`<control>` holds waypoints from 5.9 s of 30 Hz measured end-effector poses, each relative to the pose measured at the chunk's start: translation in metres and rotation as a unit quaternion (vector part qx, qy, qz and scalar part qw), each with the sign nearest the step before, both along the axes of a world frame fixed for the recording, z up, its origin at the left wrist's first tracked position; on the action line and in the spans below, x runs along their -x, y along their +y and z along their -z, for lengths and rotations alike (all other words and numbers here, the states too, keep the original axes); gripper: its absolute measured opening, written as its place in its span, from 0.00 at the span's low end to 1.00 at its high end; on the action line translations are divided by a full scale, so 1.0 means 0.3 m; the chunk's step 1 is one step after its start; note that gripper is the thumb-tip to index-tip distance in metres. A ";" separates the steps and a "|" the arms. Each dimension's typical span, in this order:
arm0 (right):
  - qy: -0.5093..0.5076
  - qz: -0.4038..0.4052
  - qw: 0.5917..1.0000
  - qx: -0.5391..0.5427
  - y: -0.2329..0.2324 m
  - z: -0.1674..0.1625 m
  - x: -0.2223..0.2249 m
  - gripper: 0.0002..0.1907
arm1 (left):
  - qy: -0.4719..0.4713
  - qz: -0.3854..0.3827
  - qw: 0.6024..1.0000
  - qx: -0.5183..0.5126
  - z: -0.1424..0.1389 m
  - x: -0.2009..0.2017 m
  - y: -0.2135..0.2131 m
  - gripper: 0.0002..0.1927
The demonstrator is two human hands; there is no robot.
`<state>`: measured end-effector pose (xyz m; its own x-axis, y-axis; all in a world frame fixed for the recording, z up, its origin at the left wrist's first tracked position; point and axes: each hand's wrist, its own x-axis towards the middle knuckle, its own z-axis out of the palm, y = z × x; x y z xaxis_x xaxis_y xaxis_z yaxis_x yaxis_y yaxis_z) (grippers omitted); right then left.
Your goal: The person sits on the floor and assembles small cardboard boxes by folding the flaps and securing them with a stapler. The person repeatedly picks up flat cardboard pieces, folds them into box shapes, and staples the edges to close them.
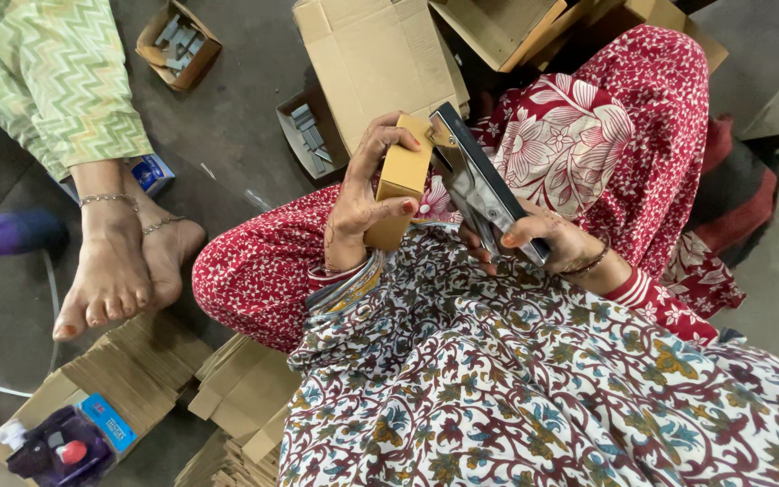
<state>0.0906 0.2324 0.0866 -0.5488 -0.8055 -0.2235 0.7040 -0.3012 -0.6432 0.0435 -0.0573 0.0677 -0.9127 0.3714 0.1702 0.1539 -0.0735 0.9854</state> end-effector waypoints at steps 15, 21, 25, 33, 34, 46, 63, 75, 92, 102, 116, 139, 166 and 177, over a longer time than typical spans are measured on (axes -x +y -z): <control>-0.073 0.028 0.991 -0.104 -0.068 0.062 -0.119 0.22 | -0.020 0.066 0.990 0.120 0.032 0.008 -0.003 0.38; 0.049 -0.082 0.990 -0.099 -0.016 -0.034 -0.083 0.39 | -0.037 0.061 0.992 0.107 0.018 -0.003 -0.008 0.38; 0.106 -0.128 0.979 -0.116 -0.001 -0.023 -0.102 0.37 | -0.048 0.097 0.992 0.066 0.009 -0.010 -0.015 0.37; -0.020 -0.077 0.973 -0.216 -0.032 0.041 -0.210 0.18 | -0.016 0.114 0.989 0.093 0.022 -0.012 -0.023 0.39; -0.039 -0.070 0.966 -0.248 -0.050 0.047 -0.223 0.19 | -0.024 0.119 0.989 0.088 0.026 -0.010 -0.027 0.38; 0.484 0.108 0.792 -0.356 -0.108 0.068 0.020 0.49 | 0.010 -0.218 0.970 -0.106 0.049 -0.026 -0.067 0.41; 0.044 0.104 0.979 -0.171 -0.197 0.107 0.264 0.33 | -0.087 -0.153 0.838 -0.517 0.095 0.023 0.063 0.33; -0.098 0.426 0.899 0.011 -0.003 0.002 0.448 0.23 | -0.087 -0.355 0.931 -0.021 0.242 0.071 0.033 0.26; 0.580 0.038 0.509 -0.635 -0.322 0.192 0.411 0.53 | 0.033 -0.352 0.837 0.417 0.282 0.110 0.126 0.44; 0.566 0.044 0.550 -0.613 -0.300 0.255 0.430 0.55 | 0.032 -0.341 0.820 0.459 0.261 0.093 0.169 0.36; 0.565 0.093 0.580 -0.579 -0.236 0.291 0.397 0.50 | 0.073 -0.445 0.792 0.411 0.262 0.047 0.169 0.15; 0.560 0.145 0.619 -0.531 -0.228 0.327 0.383 0.46 | -0.204 -0.331 0.916 -0.102 0.222 0.076 0.065 0.25; 0.707 0.149 0.426 -0.544 -0.162 0.194 0.427 0.26 | 0.058 -0.522 0.848 -0.072 -0.129 -0.103 -0.052 0.20; 0.622 0.098 0.397 -0.668 0.082 0.144 0.469 0.25 | 0.564 -0.174 0.745 0.311 -0.827 -0.372 0.271 0.08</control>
<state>-0.0500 0.2571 0.0435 -0.9267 -0.3390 0.1620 -0.3611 0.9229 -0.1339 0.1549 0.0240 0.3157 -0.3776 0.4728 0.7962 0.8130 0.5808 0.0407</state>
